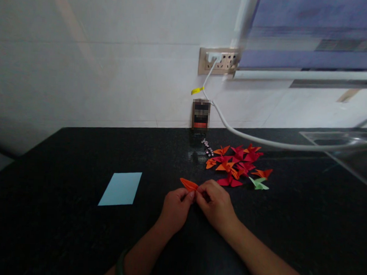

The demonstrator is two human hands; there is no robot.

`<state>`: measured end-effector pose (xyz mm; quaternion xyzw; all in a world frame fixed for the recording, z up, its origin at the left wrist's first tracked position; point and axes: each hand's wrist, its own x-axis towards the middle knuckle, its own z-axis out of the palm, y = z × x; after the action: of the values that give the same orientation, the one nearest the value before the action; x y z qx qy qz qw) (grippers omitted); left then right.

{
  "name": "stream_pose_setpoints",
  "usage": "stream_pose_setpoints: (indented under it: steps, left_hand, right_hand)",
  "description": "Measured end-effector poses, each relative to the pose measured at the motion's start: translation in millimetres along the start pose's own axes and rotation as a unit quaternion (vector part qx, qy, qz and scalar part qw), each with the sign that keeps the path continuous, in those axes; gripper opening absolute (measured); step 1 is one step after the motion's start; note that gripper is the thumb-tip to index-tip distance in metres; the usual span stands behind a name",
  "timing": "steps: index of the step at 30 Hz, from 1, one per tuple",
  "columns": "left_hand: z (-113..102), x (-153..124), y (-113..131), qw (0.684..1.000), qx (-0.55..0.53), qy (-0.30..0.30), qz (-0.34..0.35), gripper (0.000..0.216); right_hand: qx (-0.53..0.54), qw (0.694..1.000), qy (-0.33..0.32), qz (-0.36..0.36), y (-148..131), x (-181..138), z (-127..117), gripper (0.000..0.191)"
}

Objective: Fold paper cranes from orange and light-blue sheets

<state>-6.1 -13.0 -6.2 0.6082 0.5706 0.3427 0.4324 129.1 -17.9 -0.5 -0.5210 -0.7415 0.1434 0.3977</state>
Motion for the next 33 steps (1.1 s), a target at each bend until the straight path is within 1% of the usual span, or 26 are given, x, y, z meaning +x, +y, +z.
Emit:
stream_pose_setpoints:
  steps: [2,4,6,8,11,13,15,17,20,24,26,29,33]
  left_hand:
    - [0,0,-1,1.0,-0.022,0.002,-0.007,0.023]
    - [1,1,-3,0.999,-0.037,0.006,-0.017,0.021]
    - [2,1,-5,0.997,-0.069,-0.004,-0.02,0.021]
    - [3,1,-6,0.992,-0.119,-0.027,-0.021,0.022]
    - [4,-1,-4,0.98,-0.187,-0.055,-0.024,0.022]
    - [4,-2,-2,0.974,-0.218,-0.056,-0.031,0.024]
    - [4,-2,1,0.973,-0.223,-0.042,-0.035,0.026]
    - [2,-1,2,0.978,-0.206,-0.023,-0.035,0.028]
    - [-1,1,1,0.985,-0.172,0.007,-0.022,0.027]
    - [-5,1,0,0.995,-0.091,0.049,0.016,0.025]
    - [-7,0,0,0.997,-0.044,0.057,0.042,0.023]
    - [-8,-1,2,0.994,0.019,0.066,0.081,0.021]
    - [-9,-1,3,0.99,0.046,0.056,0.12,0.019]
  right_hand:
    - [-0.026,0.999,-0.004,-0.045,-2,1,-1,0.012]
    - [-0.046,0.996,-0.013,-0.071,-2,1,-1,0.013]
    - [-0.06,0.995,-0.02,-0.078,-2,0,0,0.013]
    - [-0.069,0.994,-0.023,-0.077,-1,0,0,0.014]
    - [-0.077,0.994,-0.013,-0.082,-1,0,-1,0.014]
    - [-0.078,0.993,-0.002,-0.092,-2,-1,-2,0.015]
    - [-0.073,0.992,0.007,-0.105,-3,-1,-3,0.016]
    - [-0.056,0.991,0.01,-0.118,-4,-2,-3,0.017]
    - [-0.004,0.992,0.004,-0.127,-4,-3,-3,0.015]
    - [0.043,0.995,0.036,-0.082,-3,-4,-3,0.01]
    - [0.044,0.996,0.051,-0.066,-3,-4,-3,0.009]
    - [0.049,0.995,0.055,-0.071,-3,-3,-4,0.01]
    - [0.048,0.995,0.055,-0.069,-4,-3,-5,0.012]
